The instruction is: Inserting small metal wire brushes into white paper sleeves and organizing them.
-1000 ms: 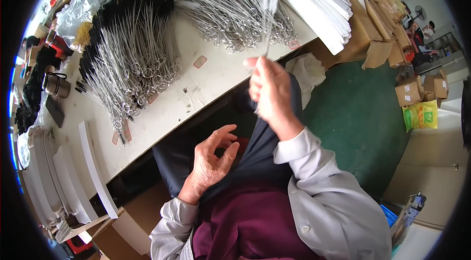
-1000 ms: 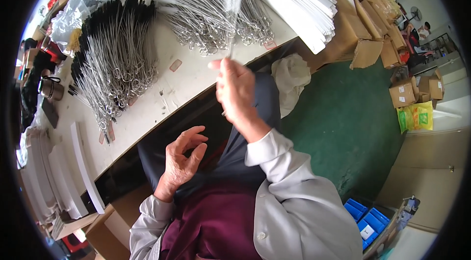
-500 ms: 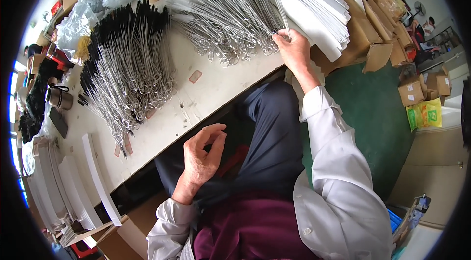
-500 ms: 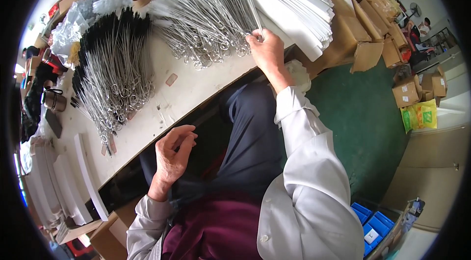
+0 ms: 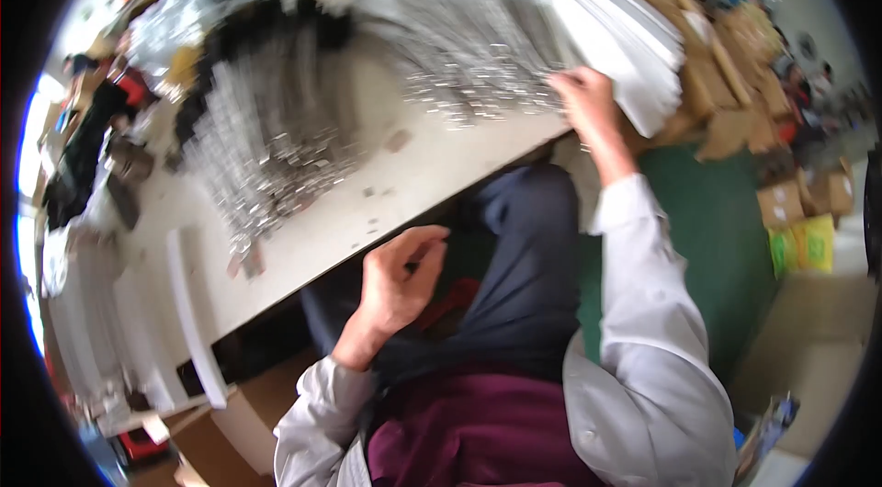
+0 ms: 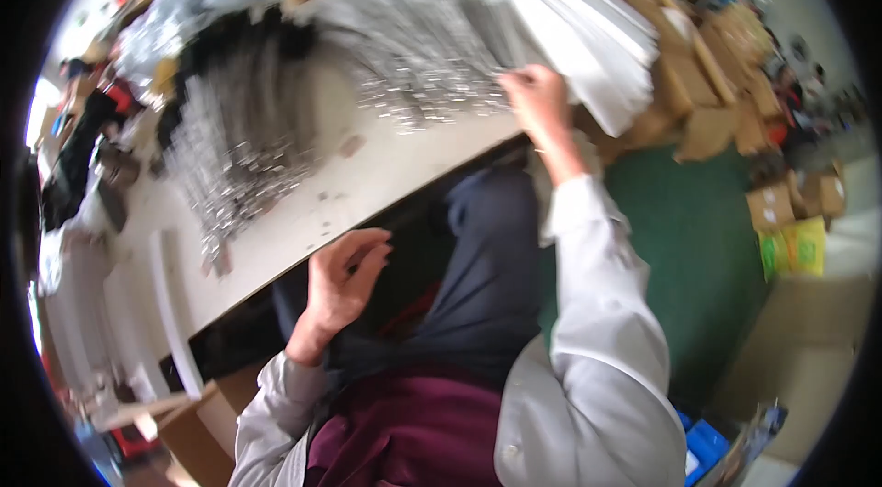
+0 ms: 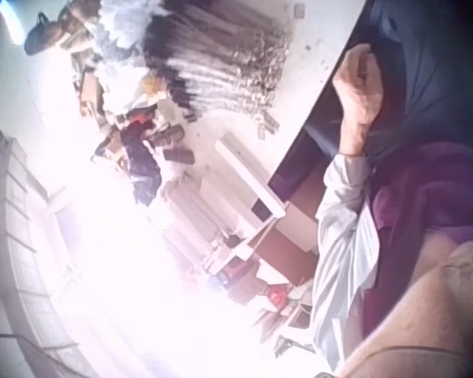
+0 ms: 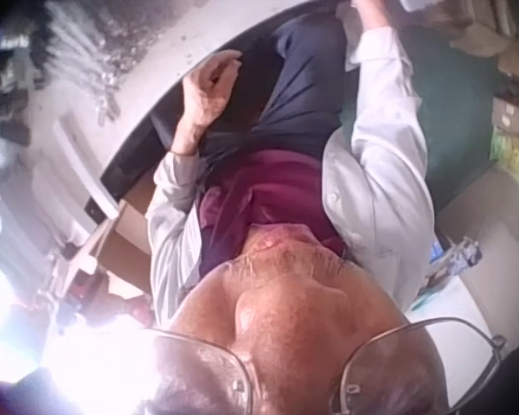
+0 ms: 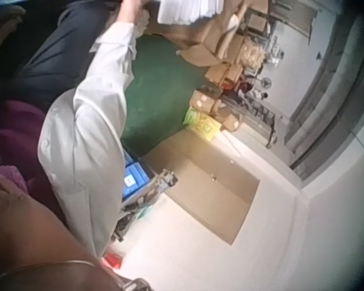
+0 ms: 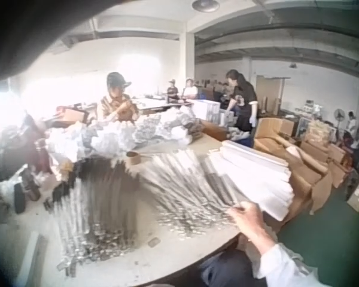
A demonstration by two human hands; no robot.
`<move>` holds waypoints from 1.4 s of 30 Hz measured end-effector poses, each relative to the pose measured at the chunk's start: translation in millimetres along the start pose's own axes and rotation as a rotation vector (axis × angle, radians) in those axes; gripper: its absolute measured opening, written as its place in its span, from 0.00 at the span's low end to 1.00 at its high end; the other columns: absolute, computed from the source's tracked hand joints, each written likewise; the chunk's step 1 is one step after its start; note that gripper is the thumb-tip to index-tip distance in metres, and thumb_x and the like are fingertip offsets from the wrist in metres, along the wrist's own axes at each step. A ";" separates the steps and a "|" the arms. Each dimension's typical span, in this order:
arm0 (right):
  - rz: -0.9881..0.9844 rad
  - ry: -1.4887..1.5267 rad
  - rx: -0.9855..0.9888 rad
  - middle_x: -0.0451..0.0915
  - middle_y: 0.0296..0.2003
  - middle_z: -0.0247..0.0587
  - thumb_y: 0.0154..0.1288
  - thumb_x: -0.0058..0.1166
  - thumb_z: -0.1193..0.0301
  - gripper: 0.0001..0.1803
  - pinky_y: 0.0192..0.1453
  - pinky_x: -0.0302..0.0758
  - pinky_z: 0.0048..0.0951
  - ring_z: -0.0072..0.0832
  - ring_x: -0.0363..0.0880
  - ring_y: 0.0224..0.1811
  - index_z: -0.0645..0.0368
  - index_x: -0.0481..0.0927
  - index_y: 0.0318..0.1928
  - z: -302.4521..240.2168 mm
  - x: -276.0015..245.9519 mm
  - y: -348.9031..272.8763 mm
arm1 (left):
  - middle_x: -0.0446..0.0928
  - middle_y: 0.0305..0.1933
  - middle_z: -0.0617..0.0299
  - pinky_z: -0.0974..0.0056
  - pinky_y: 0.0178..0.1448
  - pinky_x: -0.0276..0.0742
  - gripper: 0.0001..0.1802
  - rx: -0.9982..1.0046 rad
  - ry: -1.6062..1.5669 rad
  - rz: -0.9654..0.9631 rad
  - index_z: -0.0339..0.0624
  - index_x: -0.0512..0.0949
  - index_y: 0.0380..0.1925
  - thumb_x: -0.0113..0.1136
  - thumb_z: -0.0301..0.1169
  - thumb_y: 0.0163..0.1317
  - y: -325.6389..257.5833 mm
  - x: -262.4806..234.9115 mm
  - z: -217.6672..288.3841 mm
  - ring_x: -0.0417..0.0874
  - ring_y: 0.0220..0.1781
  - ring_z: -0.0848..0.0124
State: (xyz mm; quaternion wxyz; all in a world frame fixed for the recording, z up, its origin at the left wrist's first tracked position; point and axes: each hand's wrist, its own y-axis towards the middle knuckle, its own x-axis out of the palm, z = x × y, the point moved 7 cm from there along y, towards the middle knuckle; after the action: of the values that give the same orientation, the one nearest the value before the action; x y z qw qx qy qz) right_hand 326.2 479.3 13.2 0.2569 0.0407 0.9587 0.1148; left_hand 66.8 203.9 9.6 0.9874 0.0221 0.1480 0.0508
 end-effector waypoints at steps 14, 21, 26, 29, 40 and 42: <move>-0.336 0.547 0.283 0.64 0.22 0.21 0.77 0.55 0.61 0.16 0.18 0.47 0.18 0.09 0.53 0.16 0.62 0.84 0.48 -69.1 46.1 -76.1 | 0.84 0.31 0.50 0.59 0.39 0.83 0.06 0.136 0.581 0.509 0.38 0.83 0.38 0.64 0.27 0.63 33.0 -154.8 43.1 0.88 0.32 0.57; -0.582 0.684 0.340 0.65 0.22 0.21 0.80 0.50 0.61 0.16 0.18 0.48 0.18 0.09 0.54 0.15 0.62 0.82 0.48 -91.4 110.6 -126.8 | 0.84 0.40 0.50 0.53 0.49 0.82 0.20 -0.035 0.927 0.529 0.38 0.85 0.40 0.75 0.40 0.54 48.0 -194.4 14.2 0.87 0.43 0.52; -0.645 0.685 0.361 0.65 0.22 0.21 0.80 0.51 0.61 0.16 0.18 0.48 0.18 0.09 0.53 0.16 0.62 0.82 0.48 -100.6 131.0 -141.4 | 0.81 0.45 0.52 0.51 0.49 0.80 0.19 -0.039 0.963 0.502 0.38 0.85 0.41 0.76 0.39 0.54 40.8 -187.2 10.4 0.85 0.43 0.51; -0.668 0.696 0.374 0.65 0.22 0.22 0.80 0.51 0.62 0.15 0.18 0.49 0.18 0.09 0.54 0.16 0.61 0.83 0.46 -100.6 138.4 -147.4 | 0.81 0.43 0.52 0.52 0.49 0.80 0.15 -0.026 0.922 0.485 0.41 0.85 0.40 0.74 0.37 0.56 37.7 -187.3 8.8 0.85 0.43 0.51; -0.709 0.665 0.409 0.64 0.22 0.22 0.80 0.50 0.64 0.16 0.18 0.49 0.19 0.10 0.53 0.16 0.65 0.82 0.46 -98.8 154.7 -170.4 | 0.81 0.42 0.51 0.51 0.56 0.78 0.07 0.041 0.868 0.531 0.40 0.85 0.33 0.68 0.30 0.57 34.1 -192.6 -2.9 0.83 0.50 0.52; -0.712 0.668 0.406 0.64 0.22 0.22 0.79 0.50 0.64 0.16 0.18 0.48 0.19 0.10 0.53 0.16 0.65 0.82 0.46 -100.0 157.9 -170.5 | 0.81 0.46 0.48 0.50 0.60 0.76 0.08 0.100 0.888 0.570 0.38 0.85 0.33 0.69 0.31 0.56 31.6 -193.0 -4.1 0.81 0.54 0.50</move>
State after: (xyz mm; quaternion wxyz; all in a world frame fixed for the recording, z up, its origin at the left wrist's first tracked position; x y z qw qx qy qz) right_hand 136.2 315.6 -20.0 -0.0526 -0.2774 0.9457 -0.1611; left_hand -120.9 214.8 63.5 0.7745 0.0847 0.5422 0.3147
